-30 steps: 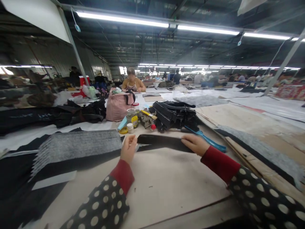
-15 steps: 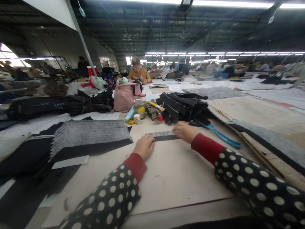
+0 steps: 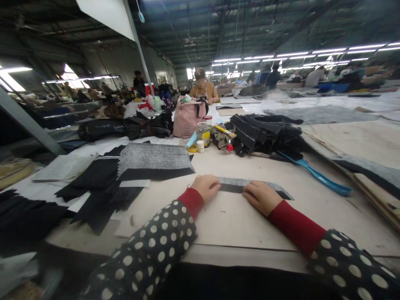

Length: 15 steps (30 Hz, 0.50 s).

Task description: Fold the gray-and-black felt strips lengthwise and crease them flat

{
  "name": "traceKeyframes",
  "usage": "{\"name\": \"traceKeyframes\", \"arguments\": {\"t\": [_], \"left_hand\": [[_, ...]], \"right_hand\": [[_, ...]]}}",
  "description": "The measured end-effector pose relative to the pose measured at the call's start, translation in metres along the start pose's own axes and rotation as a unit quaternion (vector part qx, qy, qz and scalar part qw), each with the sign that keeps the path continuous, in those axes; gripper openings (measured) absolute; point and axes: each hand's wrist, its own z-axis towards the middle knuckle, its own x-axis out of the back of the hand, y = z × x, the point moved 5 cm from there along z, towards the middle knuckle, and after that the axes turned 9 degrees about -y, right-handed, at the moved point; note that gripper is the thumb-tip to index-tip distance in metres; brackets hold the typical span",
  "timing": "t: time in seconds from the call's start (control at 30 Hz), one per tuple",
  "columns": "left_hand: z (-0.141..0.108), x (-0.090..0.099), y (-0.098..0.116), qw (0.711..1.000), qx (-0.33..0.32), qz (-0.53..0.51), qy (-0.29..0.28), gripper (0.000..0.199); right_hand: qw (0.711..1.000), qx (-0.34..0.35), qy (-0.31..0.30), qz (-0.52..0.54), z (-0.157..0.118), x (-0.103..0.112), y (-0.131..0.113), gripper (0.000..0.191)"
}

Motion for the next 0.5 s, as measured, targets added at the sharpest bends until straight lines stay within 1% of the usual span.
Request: {"name": "traceKeyframes", "arguments": {"t": [0.07, 0.13, 0.17, 0.23, 0.3, 0.37, 0.5], "left_hand": [[-0.01, 0.009, -0.012, 0.999, 0.028, 0.024, 0.019, 0.015], [-0.02, 0.02, -0.034, 0.993, 0.089, 0.072, 0.04, 0.014], [-0.024, 0.025, -0.047, 0.986, 0.121, 0.104, 0.042, 0.015], [-0.028, 0.03, -0.07, 0.972, 0.169, 0.164, 0.017, 0.018], [-0.026, 0.031, -0.086, 0.961, 0.194, 0.197, -0.021, 0.021], [-0.02, 0.028, -0.093, 0.956, 0.203, 0.204, -0.05, 0.022], [-0.01, 0.022, -0.095, 0.955, 0.205, 0.2, -0.072, 0.024]], "right_hand": [[1.0, 0.002, -0.003, 0.007, -0.008, 0.0, -0.005, 0.02], [1.0, 0.004, -0.011, 0.014, -0.012, 0.0, -0.007, 0.02], [1.0, 0.004, -0.014, 0.018, -0.013, 0.0, -0.007, 0.019], [1.0, 0.004, -0.019, 0.022, -0.014, 0.001, -0.008, 0.019], [0.999, 0.0, -0.022, 0.024, -0.014, 0.001, -0.008, 0.019], [0.999, -0.003, -0.025, 0.024, -0.014, 0.001, -0.008, 0.02], [1.0, 0.002, -0.022, 0.014, -0.015, 0.002, -0.01, 0.019]]}}
